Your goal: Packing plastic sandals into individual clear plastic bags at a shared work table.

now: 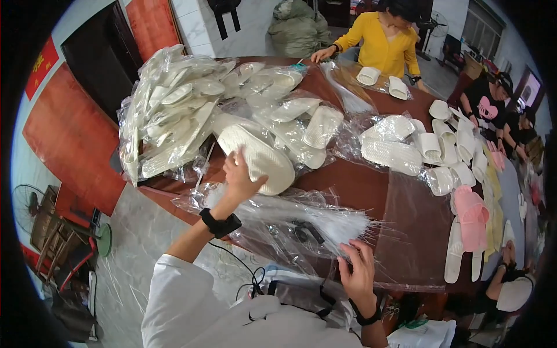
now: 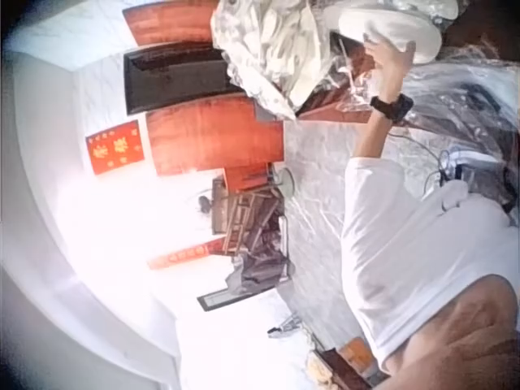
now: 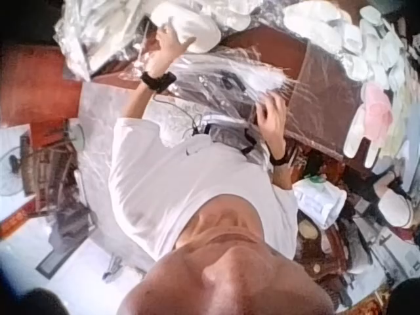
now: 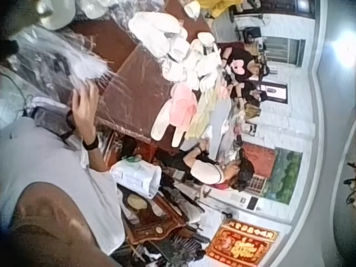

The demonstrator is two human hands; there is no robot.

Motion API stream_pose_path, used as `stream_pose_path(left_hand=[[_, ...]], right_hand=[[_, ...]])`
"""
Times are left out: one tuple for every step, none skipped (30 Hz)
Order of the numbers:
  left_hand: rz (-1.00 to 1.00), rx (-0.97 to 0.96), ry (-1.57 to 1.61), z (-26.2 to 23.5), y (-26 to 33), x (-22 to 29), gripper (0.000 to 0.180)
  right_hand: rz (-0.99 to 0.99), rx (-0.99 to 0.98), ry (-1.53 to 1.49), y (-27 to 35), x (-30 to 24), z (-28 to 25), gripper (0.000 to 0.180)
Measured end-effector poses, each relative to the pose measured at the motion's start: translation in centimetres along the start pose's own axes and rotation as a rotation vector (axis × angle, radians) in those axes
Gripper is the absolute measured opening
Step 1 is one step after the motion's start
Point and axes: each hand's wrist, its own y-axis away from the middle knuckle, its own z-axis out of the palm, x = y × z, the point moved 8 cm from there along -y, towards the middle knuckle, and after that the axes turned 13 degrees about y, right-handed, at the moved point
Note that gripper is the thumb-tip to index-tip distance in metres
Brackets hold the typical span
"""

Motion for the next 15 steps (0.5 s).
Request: stream_pose_path(left_hand=[[0.005,-0.007,0.004,-0.4,0.3,1.4,0.061],[0.098,-0.269,0.119,1.2,0.9,3.7,0.063],[0.182,-0.524,0.226,2.6,2.3,5.7,0.064],[0.252,-0.554,0.192,3.2,3.2,6.9,0.064],[0.323,-0.584,0.159,3.9,4.0,8.3,0.063],[0.368,-0.575,0.104,4.7,4.0,9.4,0.062],[0.367,-0.577,0.107,5.6,3.8,9.8,0.062],[0.404,-0.503,0.02,6.4,3.4,10.0,0.063],[0.441,-0.426,-0.068,7.2,2.8,10.0,0.064],[0.422,-0.472,-0.113,8.3,2.3,9.6,0.067],[0.426,-0.474,-0.109,8.7,2.2,9.4,0.067],[0.485,-0.422,-0.135,8.4,2.2,9.7,0.068],[0.542,-0.368,-0.16,8.1,2.1,9.8,0.069],[0.56,-0.348,-0.16,9.1,2.1,8.8,0.071],[0.565,-0.353,-0.158,9.1,2.1,8.8,0.071]], right_hand=[[0.009,0.002,0.002,0.1,0.2,0.0,0.028],[-0.001,0.013,-0.009,0.3,0.4,0.1,0.028],[-0.021,0.02,-0.026,0.3,0.3,0.3,0.028],[-0.019,0.017,-0.026,0.3,0.2,0.5,0.028],[-0.03,0.014,-0.032,0.3,0.1,0.8,0.028],[-0.043,0.01,-0.038,0.3,-0.1,0.9,0.027],[-0.042,0.007,-0.036,0.3,-0.2,0.9,0.027],[-0.043,0.012,-0.044,0.3,-0.3,0.9,0.027],[-0.045,0.019,-0.052,0.3,-0.3,0.8,0.026],[-0.034,0.024,-0.057,0.4,-0.1,0.7,0.025],[-0.03,0.026,-0.055,0.6,0.0,0.5,0.025],[-0.012,0.027,-0.064,0.7,0.2,0.4,0.025],[0.005,0.028,-0.074,0.9,0.3,0.3,0.025],[0.009,0.03,-0.074,1.0,0.4,0.3,0.025],[0.016,0.037,-0.065,1.1,0.6,0.2,0.024]])
